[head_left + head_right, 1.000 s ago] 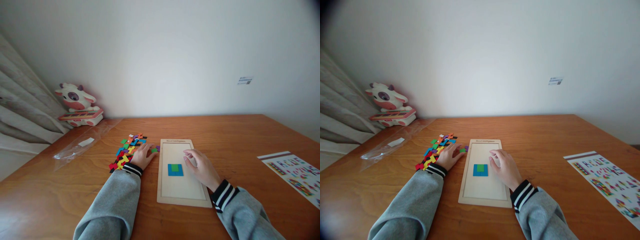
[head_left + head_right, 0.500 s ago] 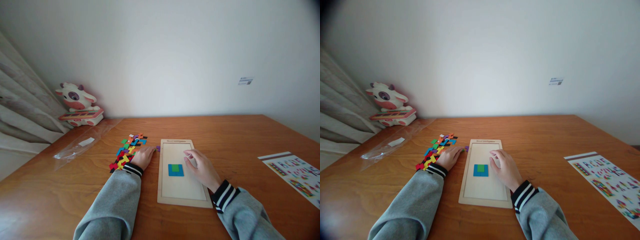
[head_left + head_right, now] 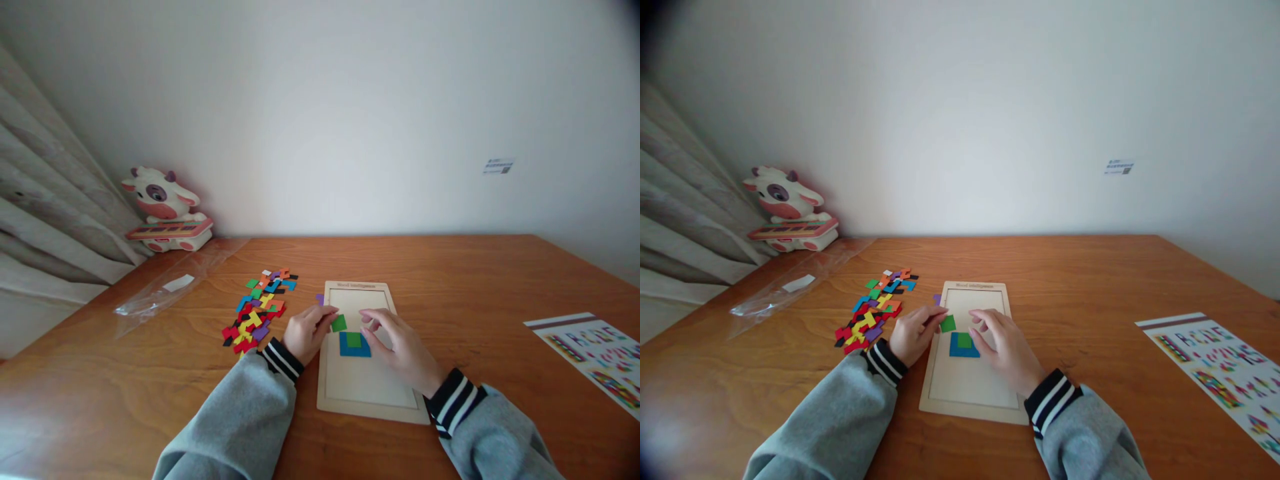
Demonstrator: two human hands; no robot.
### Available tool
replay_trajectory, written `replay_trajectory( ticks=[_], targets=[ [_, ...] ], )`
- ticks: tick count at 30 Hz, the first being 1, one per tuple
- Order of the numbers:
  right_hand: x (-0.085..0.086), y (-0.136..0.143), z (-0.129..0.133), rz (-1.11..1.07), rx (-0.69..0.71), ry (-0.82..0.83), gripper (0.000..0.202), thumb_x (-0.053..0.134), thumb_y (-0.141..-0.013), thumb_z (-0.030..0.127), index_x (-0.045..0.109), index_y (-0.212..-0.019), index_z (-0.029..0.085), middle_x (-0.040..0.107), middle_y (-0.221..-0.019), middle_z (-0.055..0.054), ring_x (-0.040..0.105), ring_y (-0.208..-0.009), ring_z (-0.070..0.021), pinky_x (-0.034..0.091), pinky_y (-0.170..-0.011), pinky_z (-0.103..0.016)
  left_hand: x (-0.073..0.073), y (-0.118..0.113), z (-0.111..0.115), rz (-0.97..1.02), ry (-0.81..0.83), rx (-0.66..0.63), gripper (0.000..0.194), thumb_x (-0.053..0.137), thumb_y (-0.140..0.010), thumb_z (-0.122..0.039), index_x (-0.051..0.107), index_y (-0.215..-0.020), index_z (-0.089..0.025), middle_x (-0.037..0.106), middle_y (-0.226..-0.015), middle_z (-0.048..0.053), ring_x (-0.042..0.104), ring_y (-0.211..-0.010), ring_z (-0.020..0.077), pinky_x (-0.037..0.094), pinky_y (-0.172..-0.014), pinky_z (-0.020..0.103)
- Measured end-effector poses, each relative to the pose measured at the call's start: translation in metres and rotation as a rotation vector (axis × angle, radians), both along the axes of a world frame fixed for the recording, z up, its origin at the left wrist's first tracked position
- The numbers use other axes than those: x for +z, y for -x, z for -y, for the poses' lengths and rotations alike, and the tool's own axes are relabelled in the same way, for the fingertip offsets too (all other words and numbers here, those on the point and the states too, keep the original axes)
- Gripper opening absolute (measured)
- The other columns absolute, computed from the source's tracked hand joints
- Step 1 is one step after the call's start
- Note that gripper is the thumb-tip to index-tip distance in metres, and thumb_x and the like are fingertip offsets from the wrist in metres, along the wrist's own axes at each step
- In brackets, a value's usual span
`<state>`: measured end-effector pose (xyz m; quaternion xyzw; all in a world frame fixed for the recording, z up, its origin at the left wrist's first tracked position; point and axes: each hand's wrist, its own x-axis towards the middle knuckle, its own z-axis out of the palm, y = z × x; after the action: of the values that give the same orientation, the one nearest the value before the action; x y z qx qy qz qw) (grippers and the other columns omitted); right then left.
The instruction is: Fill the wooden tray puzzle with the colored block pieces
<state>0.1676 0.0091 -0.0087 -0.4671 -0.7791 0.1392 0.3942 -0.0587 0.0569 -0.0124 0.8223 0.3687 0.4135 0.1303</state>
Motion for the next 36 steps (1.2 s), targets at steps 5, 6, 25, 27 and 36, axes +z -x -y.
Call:
replay_trajectory(
  ticks=[5, 6, 25, 27, 36],
  targets=[
    [0.005, 0.007, 0.003, -0.057, 0.095, 0.016, 0.020, 0.057, -0.093, 0.031, 0.061, -0.112, 0.024, 0.067, -0.095, -0.005, 0.064, -0.082, -0.0183, 0.055, -0.079, -0.034, 0.000, -0.012, 0.014, 0.057, 0.020, -0.122, 0.020, 0.052, -0.097, -0.032, 0.067, -0.100, -0.019, 0.072, -0.077, 0.002, 0.066, -0.055, 0.0078, 0.055, -0.055, 0.016],
    [0.006, 0.007, 0.003, -0.065, 0.095, 0.018, 0.016, 0.058, -0.093, 0.031, 0.063, -0.106, 0.024, 0.067, -0.091, -0.005, 0.064, -0.080, -0.0182, 0.055, -0.076, -0.033, 0.001, -0.012, 0.015, 0.060, 0.015, -0.140, 0.021, 0.052, -0.097, -0.032, 0.067, -0.100, -0.019, 0.073, -0.079, 0.002, 0.066, -0.056, 0.0079, 0.056, -0.056, 0.016],
    [0.000, 0.011, -0.007, -0.416, -0.005, 0.261, 0.024, 0.061, -0.089, 0.039, 0.071, -0.100, 0.021, 0.076, -0.095, -0.007, 0.072, -0.084, -0.0215, 0.061, -0.077, -0.036, 0.000, -0.015, 0.011, 0.045, -0.104, -0.234, 0.023, 0.050, -0.097, -0.021, 0.069, -0.110, -0.022, 0.072, -0.109, 0.007, 0.070, -0.099, 0.0148, 0.059, -0.088, 0.027],
    [-0.002, 0.011, -0.013, -0.428, -0.050, 0.285, 0.023, 0.062, -0.088, 0.038, 0.072, -0.097, 0.020, 0.077, -0.093, -0.007, 0.073, -0.082, -0.0221, 0.061, -0.074, -0.037, 0.000, -0.015, 0.010, -0.011, -0.113, -0.183, 0.024, 0.055, -0.095, -0.027, 0.066, -0.116, -0.021, 0.071, -0.111, 0.008, 0.068, -0.101, 0.0173, 0.059, -0.090, 0.031],
    [-0.016, 0.010, -0.026, -0.007, -0.085, 0.114, 0.015, 0.059, -0.090, 0.026, 0.073, -0.094, 0.022, 0.071, -0.084, -0.005, 0.066, -0.074, -0.0193, 0.055, -0.070, -0.034, 0.000, -0.012, 0.010, -0.271, -0.118, -0.139, 0.053, 0.070, -0.079, -0.055, 0.065, -0.118, -0.021, 0.068, -0.120, 0.012, 0.064, -0.106, 0.0273, 0.055, -0.094, 0.046]
  ],
)
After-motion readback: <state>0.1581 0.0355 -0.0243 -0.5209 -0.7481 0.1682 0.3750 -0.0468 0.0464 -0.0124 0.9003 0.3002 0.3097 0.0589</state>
